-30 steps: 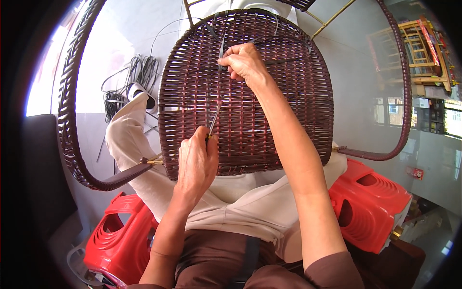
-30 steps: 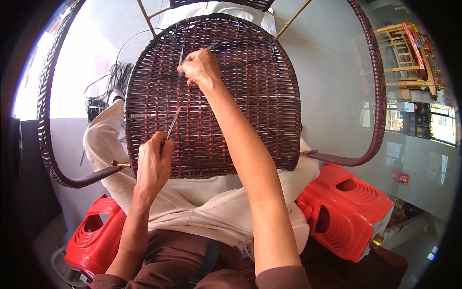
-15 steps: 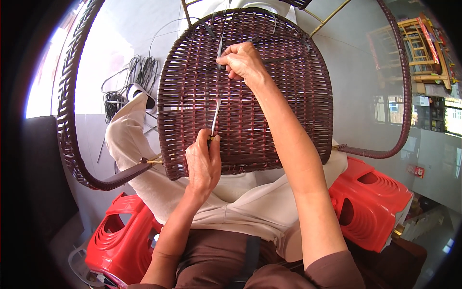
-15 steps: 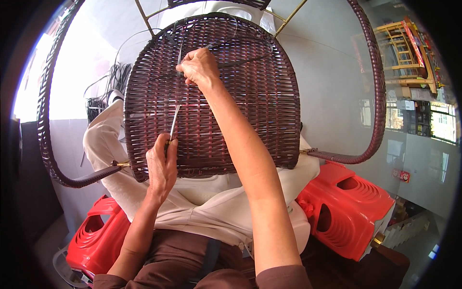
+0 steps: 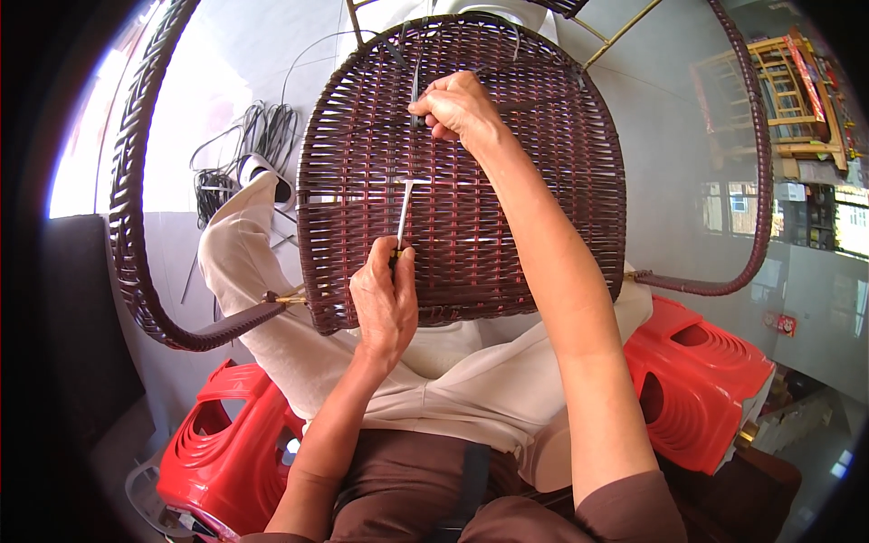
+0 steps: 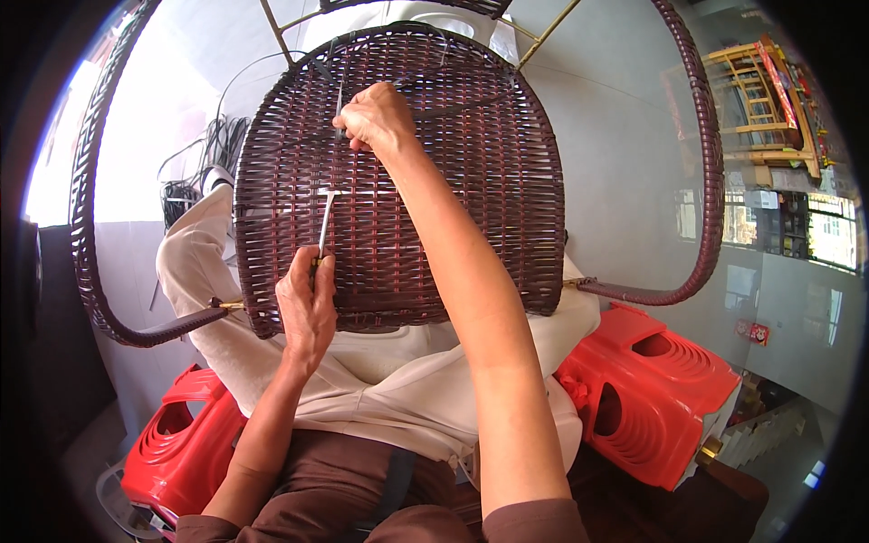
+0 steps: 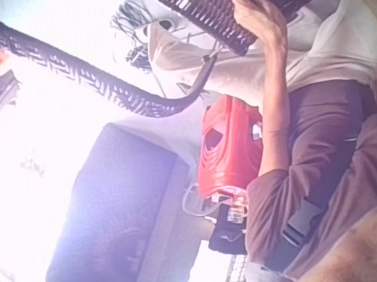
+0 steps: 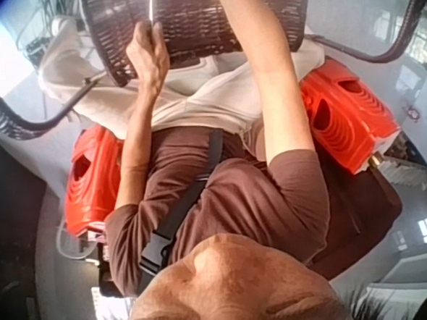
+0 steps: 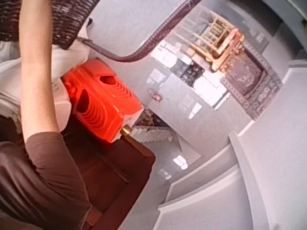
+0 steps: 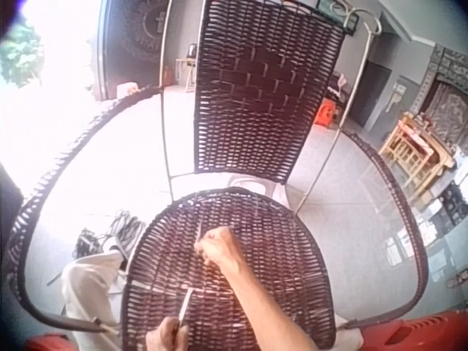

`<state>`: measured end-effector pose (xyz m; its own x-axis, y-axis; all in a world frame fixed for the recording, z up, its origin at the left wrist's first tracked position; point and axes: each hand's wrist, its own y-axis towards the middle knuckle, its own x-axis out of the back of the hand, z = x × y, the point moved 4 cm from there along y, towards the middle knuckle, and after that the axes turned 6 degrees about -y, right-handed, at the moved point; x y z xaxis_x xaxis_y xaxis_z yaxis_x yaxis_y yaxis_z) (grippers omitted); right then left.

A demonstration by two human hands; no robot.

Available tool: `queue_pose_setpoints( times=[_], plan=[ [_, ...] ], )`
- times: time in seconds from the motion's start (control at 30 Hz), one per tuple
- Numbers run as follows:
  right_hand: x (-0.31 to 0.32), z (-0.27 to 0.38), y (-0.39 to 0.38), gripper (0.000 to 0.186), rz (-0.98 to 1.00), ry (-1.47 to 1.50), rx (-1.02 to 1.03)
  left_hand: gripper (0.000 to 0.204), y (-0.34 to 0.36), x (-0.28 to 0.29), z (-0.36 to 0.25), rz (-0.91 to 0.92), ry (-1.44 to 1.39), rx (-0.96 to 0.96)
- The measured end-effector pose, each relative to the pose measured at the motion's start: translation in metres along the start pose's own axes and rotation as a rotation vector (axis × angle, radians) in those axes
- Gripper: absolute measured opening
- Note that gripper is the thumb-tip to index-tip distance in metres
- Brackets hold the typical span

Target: The person weaves replacement wicker strips into the seat of a chair, using a screwdriver to pry open gaps and guide the material through the existing weave.

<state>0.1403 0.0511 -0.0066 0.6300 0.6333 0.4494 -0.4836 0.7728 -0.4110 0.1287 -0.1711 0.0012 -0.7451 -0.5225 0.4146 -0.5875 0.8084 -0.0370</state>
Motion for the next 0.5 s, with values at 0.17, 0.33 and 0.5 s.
queue_pose_setpoints(
  times=[0.17,0.33,0.5],
  plan=[
    [-0.002,0.0,-0.002,0.007,-0.032,-0.039,0.05,0.01,0.003,0.0,-0.003,0.018,0.051,-0.014],
    [-0.002,-0.002,-0.001,0.006,-0.057,-0.015,0.064,0.012,0.008,0.001,-0.009,0.052,0.104,0.072],
    [-0.003,-0.004,0.002,0.006,-0.077,-0.051,0.007,0.013,0.012,0.003,-0.013,0.077,0.108,0.085]
  ],
)
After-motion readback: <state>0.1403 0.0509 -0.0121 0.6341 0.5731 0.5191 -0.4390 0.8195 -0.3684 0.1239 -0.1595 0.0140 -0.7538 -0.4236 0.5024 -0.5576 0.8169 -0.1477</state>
